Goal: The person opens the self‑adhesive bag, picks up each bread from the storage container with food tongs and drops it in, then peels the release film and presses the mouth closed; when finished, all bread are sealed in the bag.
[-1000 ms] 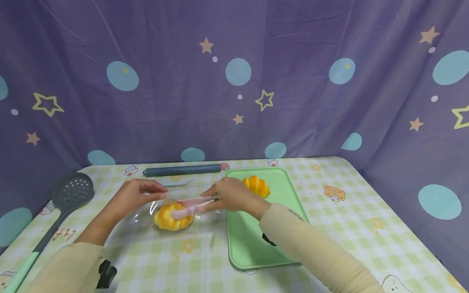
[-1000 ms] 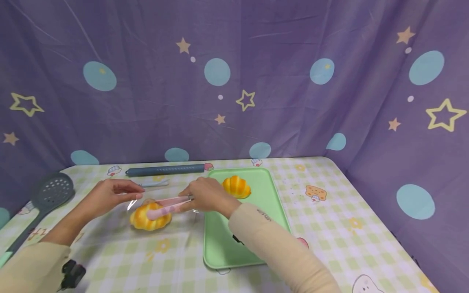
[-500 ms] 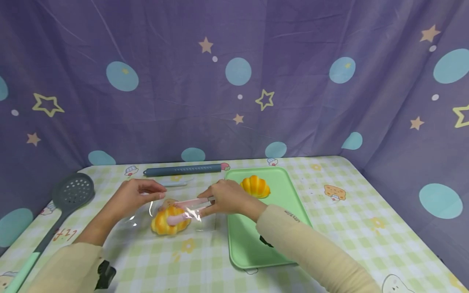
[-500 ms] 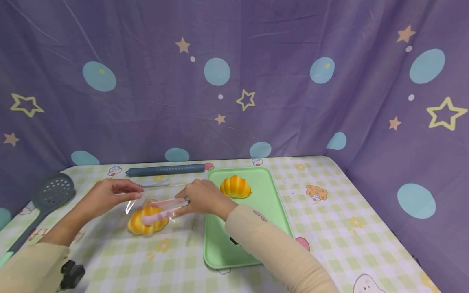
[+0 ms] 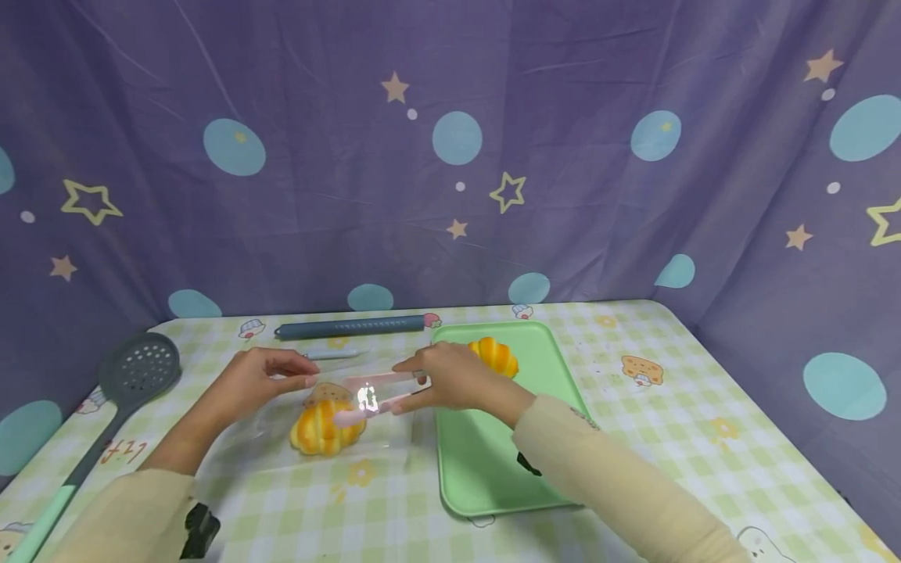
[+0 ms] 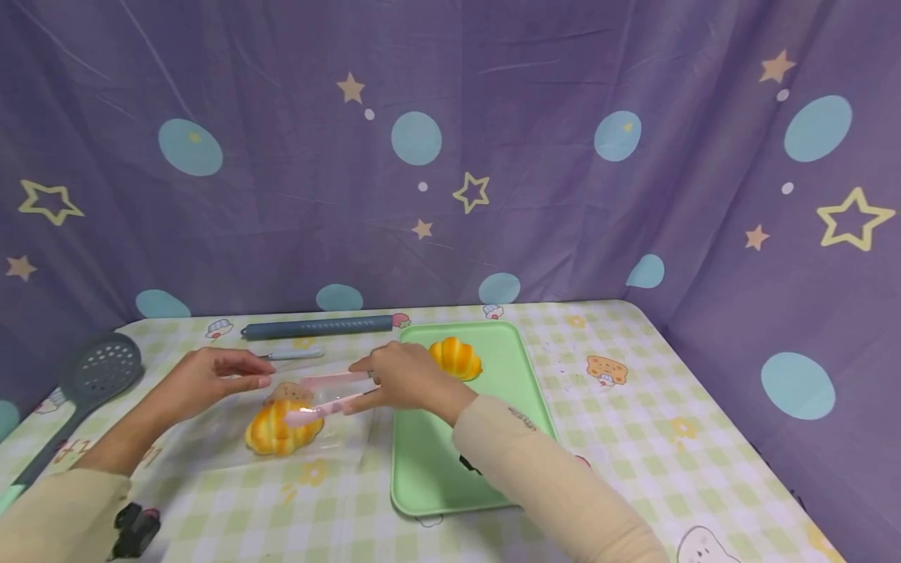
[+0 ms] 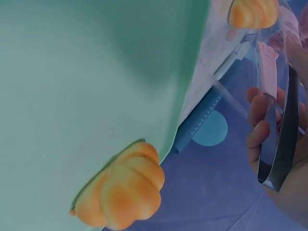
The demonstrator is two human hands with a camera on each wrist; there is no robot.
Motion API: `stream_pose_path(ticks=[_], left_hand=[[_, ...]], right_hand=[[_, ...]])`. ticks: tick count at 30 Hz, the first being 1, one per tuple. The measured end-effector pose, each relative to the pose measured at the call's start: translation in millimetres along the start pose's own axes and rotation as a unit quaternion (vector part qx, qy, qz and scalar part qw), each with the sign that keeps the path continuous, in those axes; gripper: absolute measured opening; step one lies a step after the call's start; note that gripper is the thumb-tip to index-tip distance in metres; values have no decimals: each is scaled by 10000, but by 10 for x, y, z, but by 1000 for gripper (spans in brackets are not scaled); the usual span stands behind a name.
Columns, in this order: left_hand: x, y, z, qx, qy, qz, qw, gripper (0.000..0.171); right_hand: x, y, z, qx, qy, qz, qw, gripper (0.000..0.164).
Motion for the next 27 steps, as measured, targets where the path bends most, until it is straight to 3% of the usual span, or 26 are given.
stream_pose_path(ticks=[13, 21, 27], left_hand=[[-4, 16, -8, -83, 52, -8, 10000, 23], [4, 17, -7, -116, -6, 68, 9999, 20], [-6, 24, -25, -108, 30, 40, 9999, 23]], right_hand=[[284, -117, 238, -472, -62, 383, 9981, 60], [479, -226, 359, -546, -375, 658, 9956, 57], [614, -295, 465, -506, -269, 792, 9952, 59]])
Point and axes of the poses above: each hand's wrist, its own x-axis away from the middle knuckle, its own y-axis out of the palm, z = x × y, the point moved 2 cm from there along -x, towards the middle knuckle, and after that the axes turned 1 degree about -x, right-handed, at the moved point
